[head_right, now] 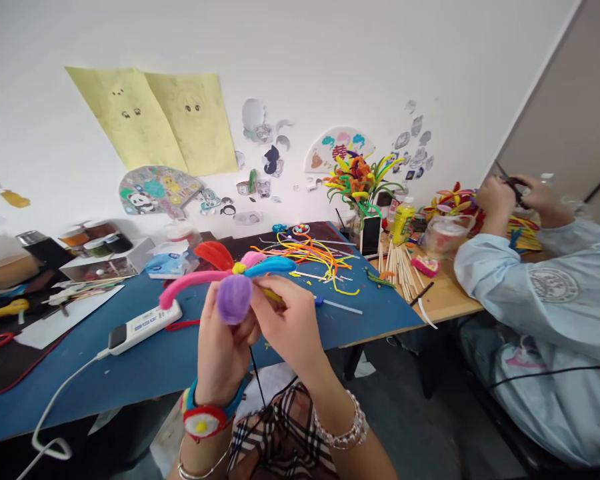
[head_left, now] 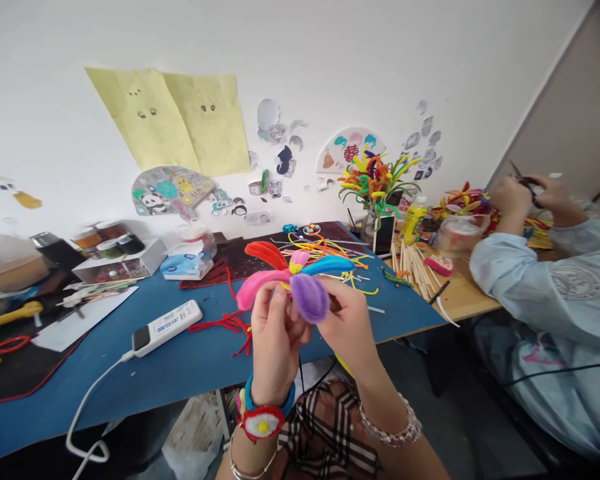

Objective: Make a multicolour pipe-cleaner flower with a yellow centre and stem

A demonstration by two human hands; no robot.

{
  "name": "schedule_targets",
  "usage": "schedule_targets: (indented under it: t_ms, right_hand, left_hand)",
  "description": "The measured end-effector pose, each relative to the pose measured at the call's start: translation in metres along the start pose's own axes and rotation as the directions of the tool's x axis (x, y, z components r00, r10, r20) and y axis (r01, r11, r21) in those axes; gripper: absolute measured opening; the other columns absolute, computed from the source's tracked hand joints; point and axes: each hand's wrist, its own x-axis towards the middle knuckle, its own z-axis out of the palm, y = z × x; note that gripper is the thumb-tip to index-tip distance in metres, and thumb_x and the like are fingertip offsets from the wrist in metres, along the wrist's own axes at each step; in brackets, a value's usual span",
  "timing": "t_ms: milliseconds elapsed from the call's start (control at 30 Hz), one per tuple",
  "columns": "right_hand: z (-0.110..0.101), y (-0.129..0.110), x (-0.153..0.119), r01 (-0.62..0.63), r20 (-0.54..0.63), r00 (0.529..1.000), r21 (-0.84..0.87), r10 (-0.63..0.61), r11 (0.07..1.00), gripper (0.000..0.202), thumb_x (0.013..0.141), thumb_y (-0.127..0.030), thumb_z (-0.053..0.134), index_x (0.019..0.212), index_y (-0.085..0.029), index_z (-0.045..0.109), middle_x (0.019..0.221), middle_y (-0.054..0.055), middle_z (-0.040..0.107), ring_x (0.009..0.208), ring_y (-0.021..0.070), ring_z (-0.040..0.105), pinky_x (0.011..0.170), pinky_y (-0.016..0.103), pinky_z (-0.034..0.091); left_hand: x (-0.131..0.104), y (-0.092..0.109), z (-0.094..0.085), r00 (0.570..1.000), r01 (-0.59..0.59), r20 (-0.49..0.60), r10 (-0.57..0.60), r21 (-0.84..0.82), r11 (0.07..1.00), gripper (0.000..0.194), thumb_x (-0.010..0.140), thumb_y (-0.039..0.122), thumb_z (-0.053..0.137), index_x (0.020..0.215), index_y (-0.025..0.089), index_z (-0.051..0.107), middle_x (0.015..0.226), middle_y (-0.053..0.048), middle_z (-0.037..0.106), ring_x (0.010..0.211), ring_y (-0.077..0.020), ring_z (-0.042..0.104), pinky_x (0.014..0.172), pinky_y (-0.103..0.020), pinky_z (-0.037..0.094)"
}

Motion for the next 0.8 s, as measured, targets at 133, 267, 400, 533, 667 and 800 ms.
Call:
schedule_targets:
  t_ms: [133,267,400,533,667,800]
  right_hand:
    - [0.005,0.012,-0.008,-0.161,0.012,0.987,0.137,0.161,0.977,0.014,0.085,-0.031,0.061,0.084,-0.020,0.071,0.074,0.001,0.068,0.067,0.0153,0.063,0.061,0.025,0.052]
    - [0.011,0.026,-0.021,-0.325,0.121,0.945,0.224,0.304,0.919,0.023,0.087,-0.040,0.060,0.082,-0.020,0.069,0.067,0.000,0.061,0.058,0.0127,0.053,0.054,0.024,0.047]
    - [0.019,0.047,-0.032,-0.453,0.180,0.891,0.340,0.416,0.824,0.024,0.086,-0.041,0.062,0.078,-0.019,0.067,0.061,-0.003,0.049,0.055,0.0097,0.043,0.049,0.021,0.039]
    - [0.028,0.064,-0.035,-0.468,0.164,0.883,0.393,0.441,0.792,0.018,0.087,-0.038,0.062,0.091,-0.022,0.069,0.061,-0.004,0.047,0.050,0.0077,0.035,0.045,0.019,0.032]
    - [0.034,0.073,-0.037,-0.344,0.024,0.936,0.272,0.351,0.899,0.016,0.091,-0.032,0.056,0.094,-0.023,0.069,0.066,-0.003,0.051,0.054,0.0083,0.042,0.048,0.019,0.035]
    - [0.041,0.086,-0.047,-0.282,0.001,0.958,0.145,0.285,0.948,0.015,0.092,-0.027,0.054,0.094,-0.023,0.068,0.071,-0.001,0.058,0.057,0.0087,0.048,0.051,0.019,0.039]
  left_hand:
    - [-0.007,-0.002,-0.008,0.966,-0.253,0.030,0.257,0.321,0.913,0.010,0.090,0.032,0.058,0.091,0.022,0.058,0.054,0.008,0.045,0.038,-0.0040,0.035,0.036,-0.015,0.031]
    - [-0.016,-0.001,-0.016,0.940,-0.312,0.045,0.338,0.509,0.802,0.014,0.089,0.029,0.059,0.104,0.027,0.058,0.064,0.007,0.053,0.047,-0.0045,0.046,0.043,-0.014,0.038]
    - [-0.013,-0.005,-0.027,0.974,-0.169,-0.049,0.220,0.488,0.857,0.015,0.087,0.032,0.062,0.100,0.024,0.059,0.063,0.007,0.054,0.054,-0.0058,0.049,0.050,-0.014,0.041]
    - [-0.003,-0.011,-0.041,0.996,0.021,-0.084,0.016,0.412,0.911,0.020,0.087,0.035,0.062,0.098,0.019,0.063,0.072,0.003,0.057,0.063,-0.0073,0.049,0.058,-0.017,0.043]
    - [0.009,-0.021,-0.054,0.985,0.130,-0.141,-0.098,0.241,0.962,0.020,0.085,0.034,0.065,0.098,0.019,0.065,0.077,0.002,0.055,0.066,-0.0074,0.045,0.062,-0.017,0.042]
    - [0.021,-0.032,-0.066,0.952,0.193,-0.230,-0.199,-0.051,0.980,0.021,0.079,0.035,0.071,0.087,0.016,0.066,0.073,0.002,0.051,0.065,-0.0081,0.044,0.063,-0.019,0.044]
